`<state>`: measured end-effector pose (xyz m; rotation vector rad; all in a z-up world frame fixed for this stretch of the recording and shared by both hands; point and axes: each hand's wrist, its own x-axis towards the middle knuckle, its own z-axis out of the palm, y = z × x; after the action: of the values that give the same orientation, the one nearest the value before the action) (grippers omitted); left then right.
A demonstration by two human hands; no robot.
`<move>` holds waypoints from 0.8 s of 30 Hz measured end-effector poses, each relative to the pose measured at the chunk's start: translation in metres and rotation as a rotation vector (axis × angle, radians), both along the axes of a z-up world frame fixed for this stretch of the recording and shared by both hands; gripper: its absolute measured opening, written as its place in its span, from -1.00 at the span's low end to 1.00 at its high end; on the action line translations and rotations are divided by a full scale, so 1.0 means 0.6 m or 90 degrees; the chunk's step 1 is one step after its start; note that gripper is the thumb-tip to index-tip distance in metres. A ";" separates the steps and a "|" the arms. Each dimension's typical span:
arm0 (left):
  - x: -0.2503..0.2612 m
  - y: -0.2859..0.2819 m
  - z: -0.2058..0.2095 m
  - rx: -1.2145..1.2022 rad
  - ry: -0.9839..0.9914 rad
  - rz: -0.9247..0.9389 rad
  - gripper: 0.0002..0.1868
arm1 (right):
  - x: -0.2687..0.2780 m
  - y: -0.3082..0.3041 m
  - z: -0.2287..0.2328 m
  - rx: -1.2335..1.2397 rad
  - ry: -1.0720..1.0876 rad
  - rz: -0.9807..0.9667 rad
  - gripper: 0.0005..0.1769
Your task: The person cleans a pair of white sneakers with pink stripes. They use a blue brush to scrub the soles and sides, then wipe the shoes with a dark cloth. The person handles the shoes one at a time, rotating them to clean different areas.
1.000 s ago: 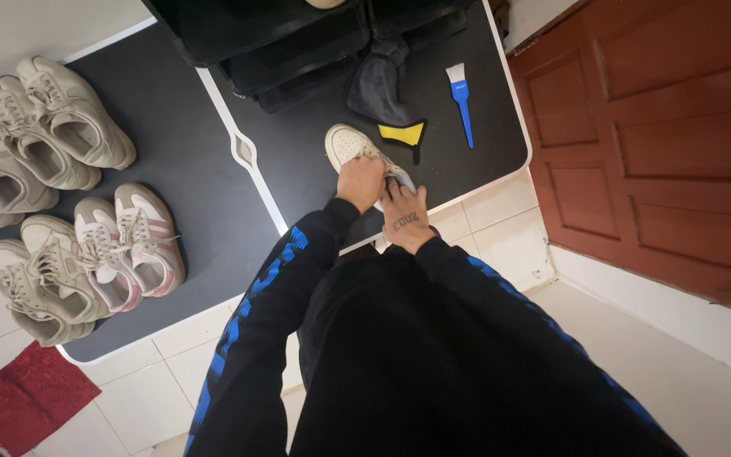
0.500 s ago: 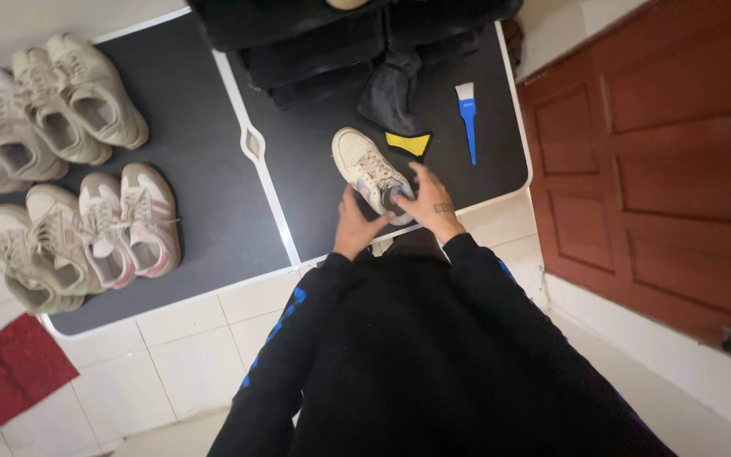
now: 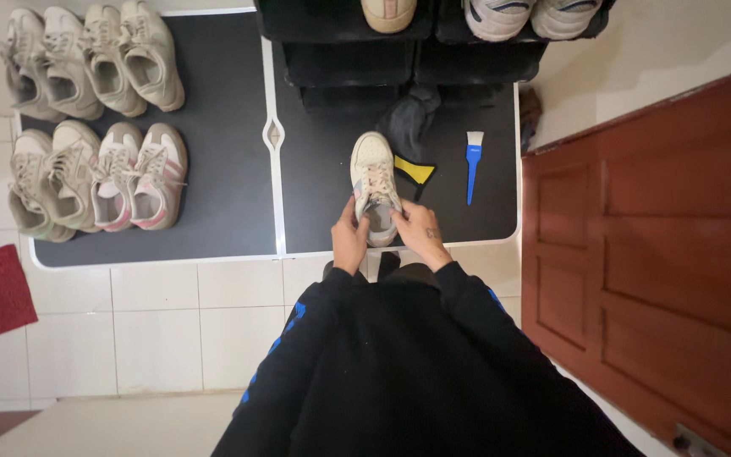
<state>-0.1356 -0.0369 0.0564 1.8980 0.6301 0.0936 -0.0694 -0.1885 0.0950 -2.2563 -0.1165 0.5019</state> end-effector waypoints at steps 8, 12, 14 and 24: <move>-0.007 0.033 0.259 -0.125 -0.281 0.046 -0.44 | -0.006 0.022 0.253 0.217 -0.142 0.026 -0.61; 0.037 0.079 0.325 -0.105 -0.334 0.035 -0.44 | 0.033 0.060 0.299 0.295 -0.289 0.062 -0.59; 0.066 0.102 0.339 -0.075 -0.346 0.045 -0.45 | 0.058 0.090 0.312 0.273 -0.313 0.039 -0.62; 0.173 0.162 0.337 -0.134 -0.404 0.038 -0.47 | 0.159 0.182 0.329 0.168 -0.320 -0.113 -0.61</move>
<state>-0.0317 0.0604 0.2585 1.5256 0.2465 0.6173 0.0260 -0.0795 0.2923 -2.0611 -0.2201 -0.1741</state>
